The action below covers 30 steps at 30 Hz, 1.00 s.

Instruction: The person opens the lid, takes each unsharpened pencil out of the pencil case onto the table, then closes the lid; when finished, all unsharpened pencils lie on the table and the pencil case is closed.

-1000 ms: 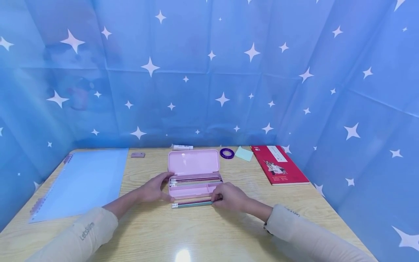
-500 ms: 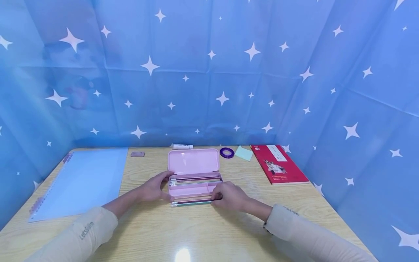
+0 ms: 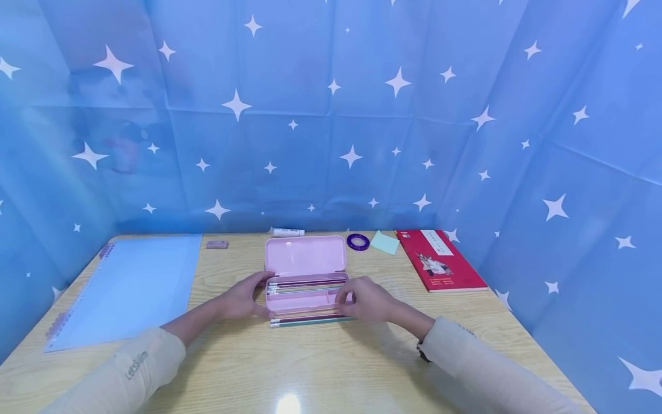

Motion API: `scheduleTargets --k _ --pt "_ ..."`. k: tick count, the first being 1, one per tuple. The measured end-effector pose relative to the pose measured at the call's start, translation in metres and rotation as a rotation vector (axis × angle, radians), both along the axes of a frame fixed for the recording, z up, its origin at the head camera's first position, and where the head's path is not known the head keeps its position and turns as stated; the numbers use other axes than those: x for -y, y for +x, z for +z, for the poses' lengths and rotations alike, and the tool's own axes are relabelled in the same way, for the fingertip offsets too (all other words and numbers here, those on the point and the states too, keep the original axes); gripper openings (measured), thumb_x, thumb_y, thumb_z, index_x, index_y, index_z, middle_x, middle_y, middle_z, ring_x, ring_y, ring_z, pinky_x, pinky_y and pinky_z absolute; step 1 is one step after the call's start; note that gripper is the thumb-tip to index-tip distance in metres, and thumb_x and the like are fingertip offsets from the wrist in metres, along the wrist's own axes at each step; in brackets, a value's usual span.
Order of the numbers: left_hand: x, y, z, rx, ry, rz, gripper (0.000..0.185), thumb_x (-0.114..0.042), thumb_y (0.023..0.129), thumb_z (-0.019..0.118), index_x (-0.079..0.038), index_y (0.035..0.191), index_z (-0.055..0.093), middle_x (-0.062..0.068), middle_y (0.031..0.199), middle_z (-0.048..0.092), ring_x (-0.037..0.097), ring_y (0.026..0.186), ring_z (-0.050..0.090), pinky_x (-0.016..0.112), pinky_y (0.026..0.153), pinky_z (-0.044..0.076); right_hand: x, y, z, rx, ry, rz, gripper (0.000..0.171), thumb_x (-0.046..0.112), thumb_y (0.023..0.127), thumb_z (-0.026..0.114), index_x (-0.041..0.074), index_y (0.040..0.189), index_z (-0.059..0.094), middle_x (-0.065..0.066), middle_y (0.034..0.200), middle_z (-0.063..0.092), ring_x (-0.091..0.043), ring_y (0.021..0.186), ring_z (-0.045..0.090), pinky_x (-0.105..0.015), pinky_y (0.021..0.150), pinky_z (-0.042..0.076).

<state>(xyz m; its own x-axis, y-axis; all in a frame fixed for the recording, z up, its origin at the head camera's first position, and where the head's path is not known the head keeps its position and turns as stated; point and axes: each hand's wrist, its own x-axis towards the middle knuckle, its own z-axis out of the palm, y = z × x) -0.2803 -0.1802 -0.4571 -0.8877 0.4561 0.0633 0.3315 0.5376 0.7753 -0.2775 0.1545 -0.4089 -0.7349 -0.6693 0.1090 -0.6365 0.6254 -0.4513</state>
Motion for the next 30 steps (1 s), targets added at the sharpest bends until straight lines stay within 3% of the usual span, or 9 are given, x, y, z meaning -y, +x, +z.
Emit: scheduleTargets --k 5,11,16,19,30 --pt "0.001 -0.001 -0.001 0.004 0.010 0.002 0.102 -0.028 0.072 0.090 0.002 0.150 0.032 0.016 0.141 0.049 0.035 0.134 0.043 0.051 0.118 0.026 0.001 -0.014 0.004 0.025 -0.021 -0.030 0.010 0.013 0.086 0.076 0.011 0.096 0.076 0.006 0.085 0.069 -0.008 0.061 0.050 -0.022 0.054 0.046" --pt "0.001 0.001 -0.003 0.011 0.016 0.005 0.102 -0.027 0.071 0.090 0.002 0.150 0.032 0.017 0.144 0.048 0.036 0.135 0.042 0.052 0.118 0.024 0.001 -0.032 0.002 0.055 -0.005 -0.075 0.016 0.009 0.088 0.074 0.006 0.103 0.076 -0.007 0.108 0.072 -0.017 0.073 0.057 -0.028 0.064 0.049" --pt "-0.001 0.001 -0.003 0.004 0.009 0.007 0.102 -0.027 0.072 0.089 0.002 0.150 0.032 0.017 0.144 0.047 0.035 0.136 0.041 0.051 0.118 0.025 -0.001 -0.046 -0.002 0.051 0.003 -0.100 0.018 0.006 0.086 0.074 0.003 0.104 0.077 -0.009 0.109 0.073 -0.024 0.094 0.066 -0.040 0.084 0.056" --pt "-0.002 0.001 -0.003 0.009 0.010 0.003 0.102 -0.028 0.072 0.089 0.002 0.151 0.031 0.017 0.144 0.046 0.036 0.137 0.040 0.050 0.118 0.025 -0.003 -0.051 -0.005 0.053 0.018 -0.093 0.017 0.005 0.086 0.075 0.004 0.103 0.077 -0.008 0.109 0.073 -0.028 0.113 0.064 -0.045 0.099 0.051" --pt "-0.002 0.002 -0.002 0.008 -0.015 0.016 0.101 -0.027 0.072 0.089 0.001 0.150 0.033 0.015 0.143 0.048 0.035 0.136 0.041 0.051 0.118 0.025 0.000 -0.065 0.000 0.096 0.118 -0.001 0.018 0.001 0.086 0.074 0.002 0.104 0.075 -0.008 0.106 0.073 -0.026 0.104 0.064 -0.045 0.098 0.051"
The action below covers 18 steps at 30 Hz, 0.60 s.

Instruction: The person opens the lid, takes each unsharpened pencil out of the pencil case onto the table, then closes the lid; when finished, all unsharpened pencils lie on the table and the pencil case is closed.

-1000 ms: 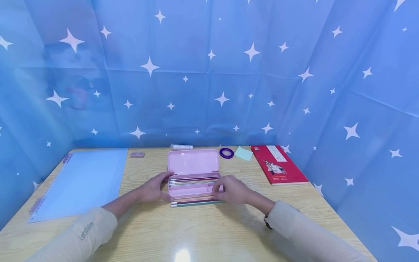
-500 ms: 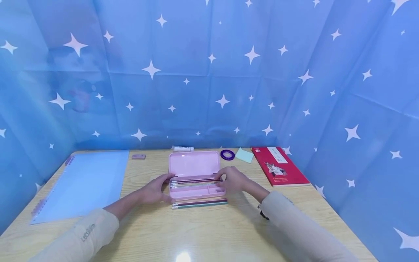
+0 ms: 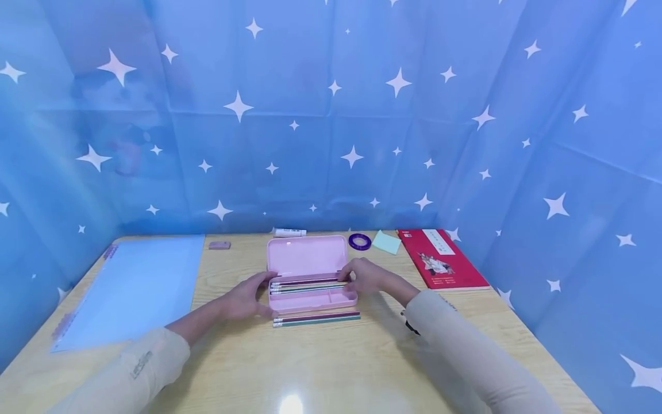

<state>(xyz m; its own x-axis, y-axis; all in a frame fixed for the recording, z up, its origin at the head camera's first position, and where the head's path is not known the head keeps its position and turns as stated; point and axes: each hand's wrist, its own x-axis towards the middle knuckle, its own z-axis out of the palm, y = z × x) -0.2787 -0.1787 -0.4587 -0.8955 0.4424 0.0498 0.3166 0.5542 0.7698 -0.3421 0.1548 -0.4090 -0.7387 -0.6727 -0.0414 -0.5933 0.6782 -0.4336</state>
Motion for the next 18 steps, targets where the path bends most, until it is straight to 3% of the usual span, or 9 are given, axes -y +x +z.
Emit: scheduleTargets --k 10,18 --pt "0.001 -0.002 -0.001 0.001 -0.014 0.007 0.101 -0.028 0.071 0.089 0.000 0.150 0.033 0.015 0.144 0.047 0.035 0.137 0.041 0.052 0.118 0.024 -0.007 -0.009 -0.006 0.005 -0.066 0.016 0.014 0.009 0.084 0.079 0.006 0.097 0.077 0.001 0.097 0.074 -0.015 0.091 0.064 -0.028 0.081 0.053" --pt "-0.001 -0.002 0.000 -0.005 -0.010 0.001 0.101 -0.030 0.071 0.089 0.000 0.150 0.033 0.014 0.143 0.048 0.034 0.135 0.042 0.052 0.118 0.025 -0.013 -0.005 -0.003 0.014 -0.151 -0.042 0.010 0.012 0.088 0.076 0.009 0.097 0.079 0.000 0.099 0.075 -0.013 0.083 0.062 -0.029 0.073 0.054"
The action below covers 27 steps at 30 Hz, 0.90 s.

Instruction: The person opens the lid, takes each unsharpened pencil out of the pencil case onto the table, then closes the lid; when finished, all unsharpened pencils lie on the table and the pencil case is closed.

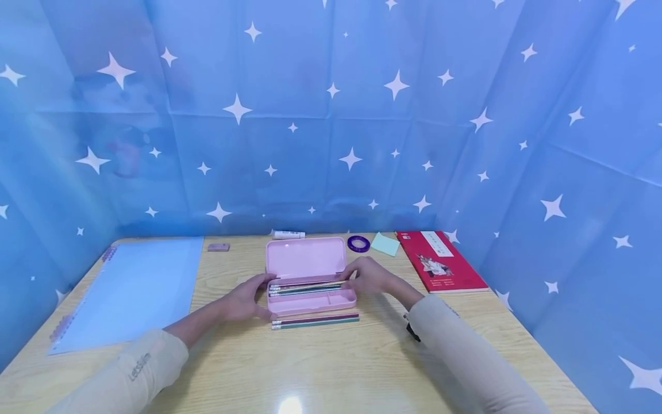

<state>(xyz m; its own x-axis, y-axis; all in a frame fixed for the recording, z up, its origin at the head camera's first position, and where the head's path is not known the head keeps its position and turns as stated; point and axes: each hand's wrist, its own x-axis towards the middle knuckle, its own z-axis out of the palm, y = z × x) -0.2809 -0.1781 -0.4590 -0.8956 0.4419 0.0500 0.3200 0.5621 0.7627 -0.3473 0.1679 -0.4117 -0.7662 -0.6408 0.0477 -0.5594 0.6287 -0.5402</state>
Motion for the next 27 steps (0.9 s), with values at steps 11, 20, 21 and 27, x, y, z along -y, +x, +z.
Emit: scheduleTargets --k 11,20,21,27 --pt "-0.001 0.001 0.001 0.009 -0.002 0.011 0.102 -0.029 0.072 0.089 -0.001 0.151 0.032 0.016 0.145 0.046 0.036 0.137 0.040 0.054 0.118 0.023 -0.001 0.011 0.009 0.150 -0.350 -0.152 0.017 0.011 0.092 0.071 0.003 0.107 0.075 -0.019 0.089 0.072 -0.023 0.066 0.060 -0.024 0.045 0.044" --pt "-0.001 0.002 0.001 0.027 0.003 0.023 0.100 -0.028 0.071 0.090 -0.003 0.151 0.033 0.015 0.145 0.046 0.036 0.137 0.040 0.054 0.118 0.023 -0.002 0.029 0.019 0.188 -0.482 -0.222 0.021 0.017 0.092 0.073 0.003 0.107 0.075 -0.007 0.080 0.073 -0.043 0.078 0.063 -0.028 0.045 0.047" --pt "-0.001 0.002 0.001 0.027 0.004 0.022 0.101 -0.028 0.071 0.090 -0.003 0.151 0.033 0.015 0.145 0.046 0.036 0.137 0.040 0.054 0.118 0.023 -0.003 0.031 0.020 0.184 -0.481 -0.222 0.022 0.017 0.091 0.073 0.002 0.107 0.074 -0.008 0.079 0.072 -0.043 0.077 0.063 -0.027 0.045 0.046" --pt "0.000 0.002 0.002 0.033 0.010 0.020 0.102 -0.028 0.071 0.090 -0.002 0.151 0.033 0.015 0.145 0.046 0.036 0.137 0.040 0.053 0.118 0.023 -0.007 0.047 0.029 0.205 -0.493 -0.209 0.021 0.013 0.093 0.070 -0.002 0.108 0.072 -0.005 0.076 0.070 -0.020 0.067 0.061 -0.025 0.046 0.045"
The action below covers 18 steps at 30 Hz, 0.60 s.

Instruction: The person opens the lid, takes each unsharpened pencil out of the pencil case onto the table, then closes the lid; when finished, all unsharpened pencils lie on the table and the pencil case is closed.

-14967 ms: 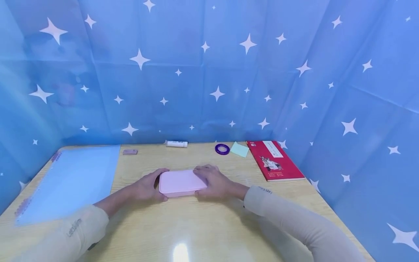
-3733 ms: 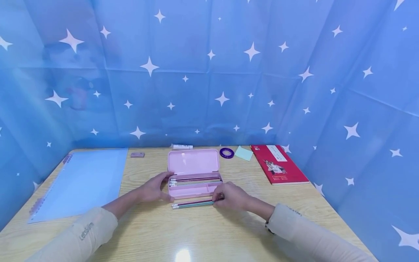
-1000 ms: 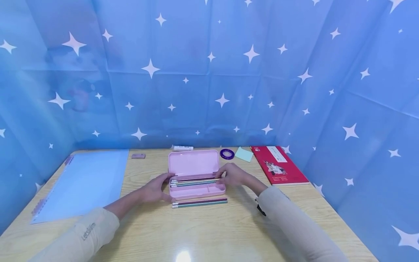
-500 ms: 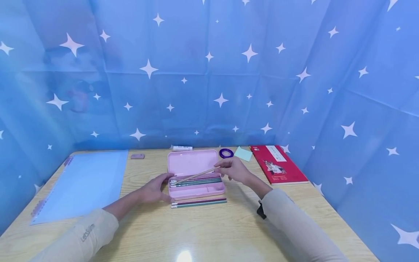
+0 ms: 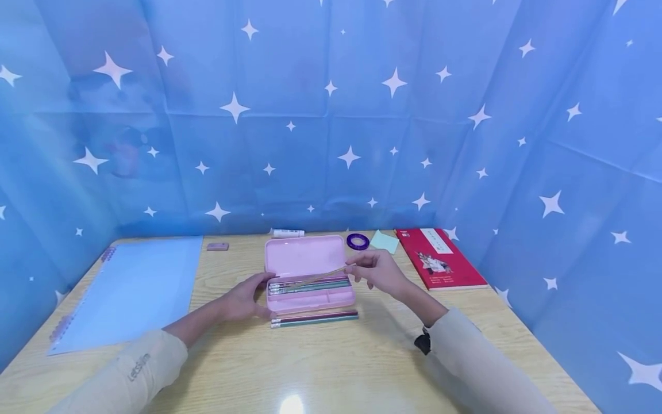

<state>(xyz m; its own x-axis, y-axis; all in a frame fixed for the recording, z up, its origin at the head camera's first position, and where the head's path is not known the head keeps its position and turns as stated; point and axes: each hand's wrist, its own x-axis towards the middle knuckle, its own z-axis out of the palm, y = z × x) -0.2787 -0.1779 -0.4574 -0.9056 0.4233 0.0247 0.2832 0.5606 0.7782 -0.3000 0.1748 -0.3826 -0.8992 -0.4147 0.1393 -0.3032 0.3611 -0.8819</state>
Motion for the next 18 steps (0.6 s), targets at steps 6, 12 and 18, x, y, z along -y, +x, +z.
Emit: scheduleTargets --k 6,12,18 --pt "0.001 -0.001 0.001 -0.002 0.000 -0.011 0.102 -0.029 0.071 0.090 -0.002 0.151 0.032 0.016 0.145 0.046 0.036 0.136 0.041 0.052 0.118 0.024 -0.006 0.021 0.004 0.008 -0.010 0.069 0.021 0.013 0.094 0.069 0.000 0.110 0.072 -0.015 0.085 0.071 -0.024 0.070 0.062 -0.023 0.047 0.046" --pt "0.001 -0.001 0.002 0.000 0.007 -0.016 0.102 -0.029 0.072 0.089 -0.001 0.151 0.032 0.016 0.144 0.047 0.036 0.136 0.041 0.052 0.118 0.025 -0.012 0.036 0.002 -0.009 -0.042 0.130 0.022 0.015 0.093 0.070 -0.001 0.108 0.072 -0.018 0.085 0.070 -0.022 0.069 0.062 -0.022 0.047 0.046" --pt "0.000 -0.001 0.001 0.003 0.015 -0.023 0.101 -0.027 0.072 0.089 -0.001 0.151 0.032 0.016 0.144 0.046 0.035 0.135 0.042 0.051 0.118 0.026 -0.013 0.045 -0.005 -0.015 -0.010 0.151 0.019 0.015 0.092 0.072 0.002 0.105 0.073 -0.022 0.087 0.069 -0.020 0.066 0.060 -0.024 0.045 0.044"
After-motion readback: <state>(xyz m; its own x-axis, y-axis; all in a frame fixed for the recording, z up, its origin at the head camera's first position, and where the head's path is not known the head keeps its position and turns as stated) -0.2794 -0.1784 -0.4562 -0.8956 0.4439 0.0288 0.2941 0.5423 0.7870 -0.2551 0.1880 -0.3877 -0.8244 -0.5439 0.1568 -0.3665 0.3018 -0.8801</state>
